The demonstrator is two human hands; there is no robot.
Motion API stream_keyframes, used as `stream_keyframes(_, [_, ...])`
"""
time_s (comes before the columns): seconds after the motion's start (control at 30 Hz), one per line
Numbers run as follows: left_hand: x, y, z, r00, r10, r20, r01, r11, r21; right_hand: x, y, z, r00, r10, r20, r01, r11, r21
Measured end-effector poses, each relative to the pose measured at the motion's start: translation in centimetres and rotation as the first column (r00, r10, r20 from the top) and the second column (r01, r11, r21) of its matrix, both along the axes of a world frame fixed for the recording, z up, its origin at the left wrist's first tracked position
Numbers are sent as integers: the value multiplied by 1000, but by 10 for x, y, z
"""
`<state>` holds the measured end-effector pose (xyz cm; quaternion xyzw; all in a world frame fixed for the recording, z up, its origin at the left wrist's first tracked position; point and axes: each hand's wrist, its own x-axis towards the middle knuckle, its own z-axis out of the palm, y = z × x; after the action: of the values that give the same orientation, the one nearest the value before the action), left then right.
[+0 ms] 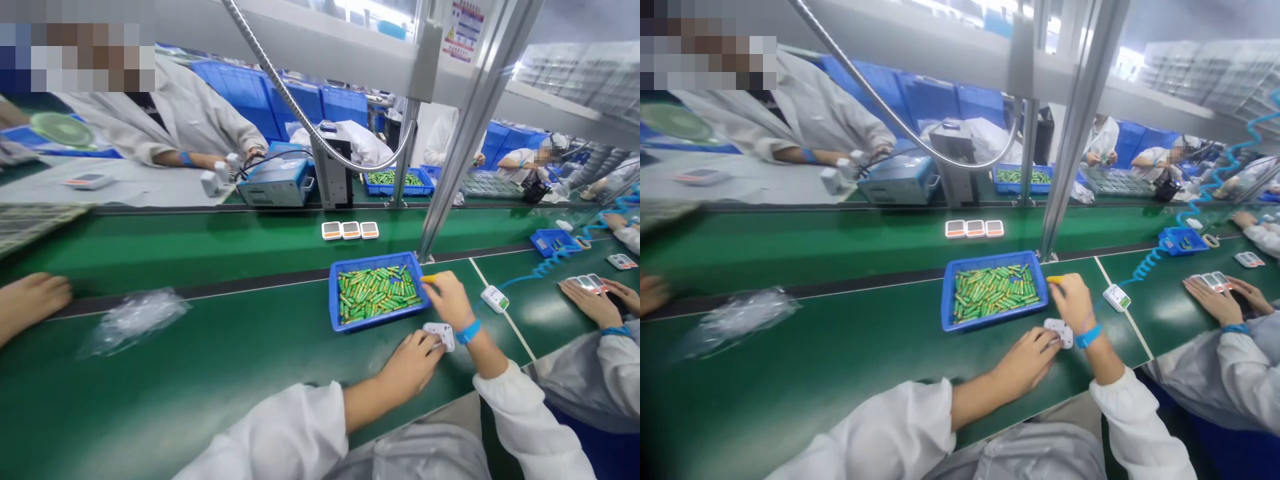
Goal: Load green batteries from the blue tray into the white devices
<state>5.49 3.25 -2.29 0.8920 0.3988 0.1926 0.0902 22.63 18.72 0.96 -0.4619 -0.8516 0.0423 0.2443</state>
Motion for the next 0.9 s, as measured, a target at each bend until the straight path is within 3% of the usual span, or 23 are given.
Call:
stream_keyframes(0.07, [-12,-13,0,999,31,-10,-31,1000,-7,-53,1,11,983,48,178,-32,995,-91])
stream_keyframes(0.13, [-24,-22,2,997,76,-11,-77,997,-25,-93,1,20,939,31,341,24,988,-155])
stream_keyframes(0.23, [-35,-27,5,991,129,20,-128,991,-36,-124,-1,29,888,16,459,87,976,-201])
stream_keyframes(0.57, [-40,-22,3,988,113,104,-111,994,-17,-122,2,52,853,85,514,43,972,-232])
stream_keyframes(0.9, [-40,-20,5,988,119,96,-119,993,-6,-116,13,44,829,303,470,-149,930,-336])
